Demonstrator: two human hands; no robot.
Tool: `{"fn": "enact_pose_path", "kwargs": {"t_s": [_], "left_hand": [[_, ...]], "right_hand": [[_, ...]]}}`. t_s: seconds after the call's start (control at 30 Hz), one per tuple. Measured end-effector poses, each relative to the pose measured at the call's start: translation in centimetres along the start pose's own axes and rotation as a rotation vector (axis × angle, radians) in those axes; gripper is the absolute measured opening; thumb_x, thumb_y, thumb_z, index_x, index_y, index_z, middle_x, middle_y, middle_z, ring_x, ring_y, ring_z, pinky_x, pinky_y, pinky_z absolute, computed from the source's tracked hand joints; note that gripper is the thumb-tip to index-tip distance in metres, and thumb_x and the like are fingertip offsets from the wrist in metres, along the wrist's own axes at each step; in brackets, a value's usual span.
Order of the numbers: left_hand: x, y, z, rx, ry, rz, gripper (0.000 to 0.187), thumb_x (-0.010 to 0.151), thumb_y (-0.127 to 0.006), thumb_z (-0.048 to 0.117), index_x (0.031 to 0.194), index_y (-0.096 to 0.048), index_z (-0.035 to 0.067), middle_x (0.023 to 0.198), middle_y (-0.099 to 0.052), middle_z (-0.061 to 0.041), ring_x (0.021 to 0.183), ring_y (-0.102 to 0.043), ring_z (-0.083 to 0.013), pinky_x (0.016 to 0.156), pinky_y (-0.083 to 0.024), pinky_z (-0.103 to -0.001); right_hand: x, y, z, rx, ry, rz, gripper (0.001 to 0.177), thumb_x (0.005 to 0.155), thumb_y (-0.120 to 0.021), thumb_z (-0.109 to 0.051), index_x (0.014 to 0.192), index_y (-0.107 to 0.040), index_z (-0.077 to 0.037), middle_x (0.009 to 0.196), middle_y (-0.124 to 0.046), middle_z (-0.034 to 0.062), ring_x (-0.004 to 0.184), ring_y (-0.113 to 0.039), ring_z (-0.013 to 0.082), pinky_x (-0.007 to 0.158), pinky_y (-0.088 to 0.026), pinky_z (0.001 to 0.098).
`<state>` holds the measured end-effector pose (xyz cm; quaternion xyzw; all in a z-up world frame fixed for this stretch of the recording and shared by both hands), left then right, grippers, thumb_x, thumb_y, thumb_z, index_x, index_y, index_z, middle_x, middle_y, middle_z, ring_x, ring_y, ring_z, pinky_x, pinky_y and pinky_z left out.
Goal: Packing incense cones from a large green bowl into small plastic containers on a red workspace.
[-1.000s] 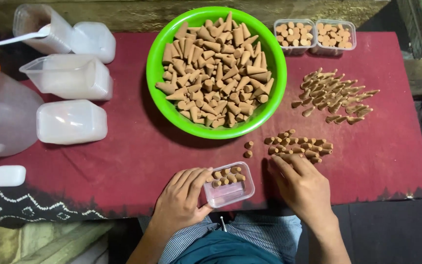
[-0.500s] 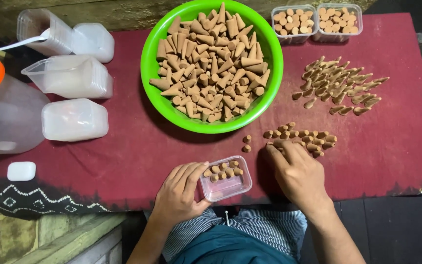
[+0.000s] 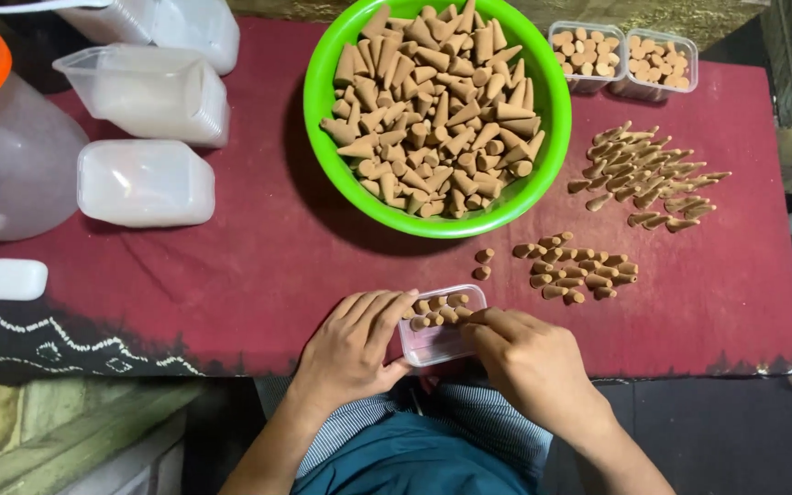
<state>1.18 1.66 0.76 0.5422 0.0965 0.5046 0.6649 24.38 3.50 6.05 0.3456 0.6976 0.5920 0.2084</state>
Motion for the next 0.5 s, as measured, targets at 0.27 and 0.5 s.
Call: {"fn": "enact_pose_path", "kwargs": {"t_s": [0.27, 0.5], "left_hand": [[-0.3, -0.2, -0.1, -0.021, 0.015, -0.025, 0.099, 0.068, -0.093, 0.031, 0.147, -0.041, -0.001, 0.122, -0.066, -0.017, 0.109, -0.065, -0.0293, 0.096, -0.055, -0.042], [-0.5, -0.8, -0.3, 0.007, 0.008, -0.031, 0.098, 0.070, -0.093, 0.035, 0.145, -0.042, -0.002, 0.125, -0.067, -0.019, 0.112, -0.066, -0.0283, 0.098, -0.056, -0.040]], "right_hand": [[1.1, 1.1, 0.5, 0.035, -0.035, -0.170, 0.003, 0.091, -0.071, -0.018, 0.091, -0.073, -0.016, 0.083, -0.070, -0.0033, 0.064, -0.070, 0.0220, 0.038, -0.053, 0.0426], [0.5, 2.8, 5.2, -0.143, -0.195, 0.226, 0.011, 0.098, -0.073, -0.017, 0.105, -0.079, -0.011, 0.099, -0.076, 0.0034, 0.071, -0.069, 0.0171, 0.046, -0.055, 0.0340]]}}
Point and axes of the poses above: each hand's wrist, its own x-axis towards the middle knuckle, its own y-axis out of the back of the hand, z = x × y, the point moved 2 cm from there along x, towards the middle knuckle
